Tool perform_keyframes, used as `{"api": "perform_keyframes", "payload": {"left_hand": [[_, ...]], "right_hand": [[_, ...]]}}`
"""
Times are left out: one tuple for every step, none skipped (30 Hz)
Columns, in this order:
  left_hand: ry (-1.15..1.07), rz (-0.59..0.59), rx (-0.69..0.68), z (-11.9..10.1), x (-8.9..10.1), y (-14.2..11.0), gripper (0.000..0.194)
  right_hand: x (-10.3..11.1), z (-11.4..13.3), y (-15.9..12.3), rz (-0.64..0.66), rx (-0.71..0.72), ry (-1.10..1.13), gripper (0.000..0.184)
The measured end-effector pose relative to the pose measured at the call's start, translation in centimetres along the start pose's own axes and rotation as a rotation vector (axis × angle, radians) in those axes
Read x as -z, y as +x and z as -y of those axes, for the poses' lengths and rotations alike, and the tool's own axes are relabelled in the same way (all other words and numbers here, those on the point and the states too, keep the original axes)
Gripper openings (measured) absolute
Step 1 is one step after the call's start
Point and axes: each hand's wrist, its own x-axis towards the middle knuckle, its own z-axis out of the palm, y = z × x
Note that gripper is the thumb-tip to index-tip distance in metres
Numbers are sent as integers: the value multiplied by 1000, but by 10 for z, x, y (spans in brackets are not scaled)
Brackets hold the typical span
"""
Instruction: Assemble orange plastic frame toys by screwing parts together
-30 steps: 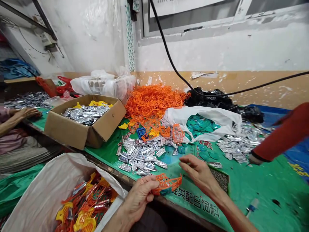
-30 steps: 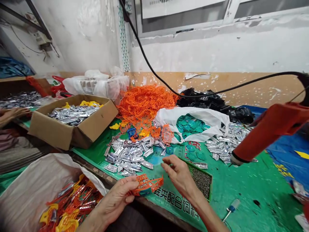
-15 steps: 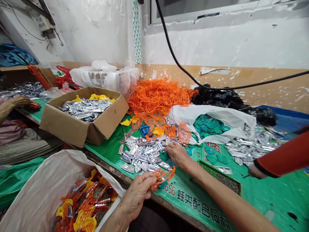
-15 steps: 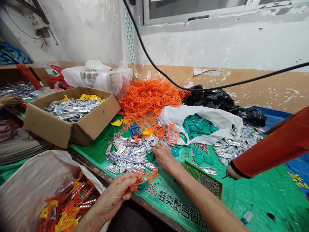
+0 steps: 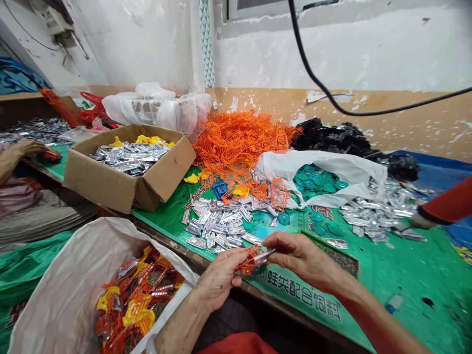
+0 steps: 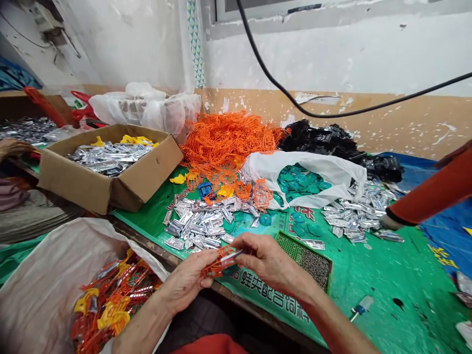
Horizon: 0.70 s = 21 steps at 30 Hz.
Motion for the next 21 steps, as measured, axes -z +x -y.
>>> {"api": "perform_keyframes", "payload": {"left_hand": [[-10,-2,-2,1,-2,0,34],[-21,-10,-5,3,-4,0,36],[-29,-22,-7,4,-6,1,38],[-32,-34,-9,5,-7,1,41],[-28,-42,-8,6,-9,1,44],[-20,-50,-7,7,-10,1,48],[-9,-55,-8,7,-11,1,51],[9,-51,-10,8,-12,0,54],[30,-43,-19,8,-12,0,56],[57,-34,-33,8,-12,-1,58],[91,-26,-50,9,-12,-2,59],[132,-20,-70,9,-12,-3,60],[178,-9,-90,10,-12,-3,60],[228,3,-111,10,-11,-4,58],[277,21,-136,10,-11,-5,54],[324,45,-164,10,-11,-6,47],[369,73,-194,9,-12,-7,39],[413,104,-225,8,-12,-9,32],[462,130,-261,7,-13,-10,26],[519,146,-306,6,-14,-11,23],[589,154,-364,5,-15,-12,20]], "right_hand": [[-3,0,-1,26,-15,17,13],[-6,-1,-2,36,-25,13,13],[-9,-2,-3,28,-30,-3,14],[-12,-3,-4,13,-34,-23,14],[-13,-4,-5,-2,-39,-34,15],[-15,-5,-7,-19,-45,-32,15],[-16,-7,-8,-38,-46,-22,15],[-16,-8,-10,-59,-40,-16,15],[-17,-9,-11,-81,-29,-24,14],[-17,-10,-13,-106,-10,-45,13],[-17,-11,-14,-129,15,-73,13],[-18,-12,-16,-147,43,-102,12],[-18,-13,-18,-161,70,-126,13],[-19,-13,-19,-176,98,-142,13],[-19,-14,-21,-194,128,-154,12],[-20,-14,-23,-220,152,-166,12],[-21,-15,-25,-255,168,-179,13],[-23,-16,-27,-294,176,-189,15],[-24,-16,-30,-334,179,-194,18],[-25,-17,-32,-369,179,-194,21],[-27,-18,-35,-396,182,-186,23]]}}
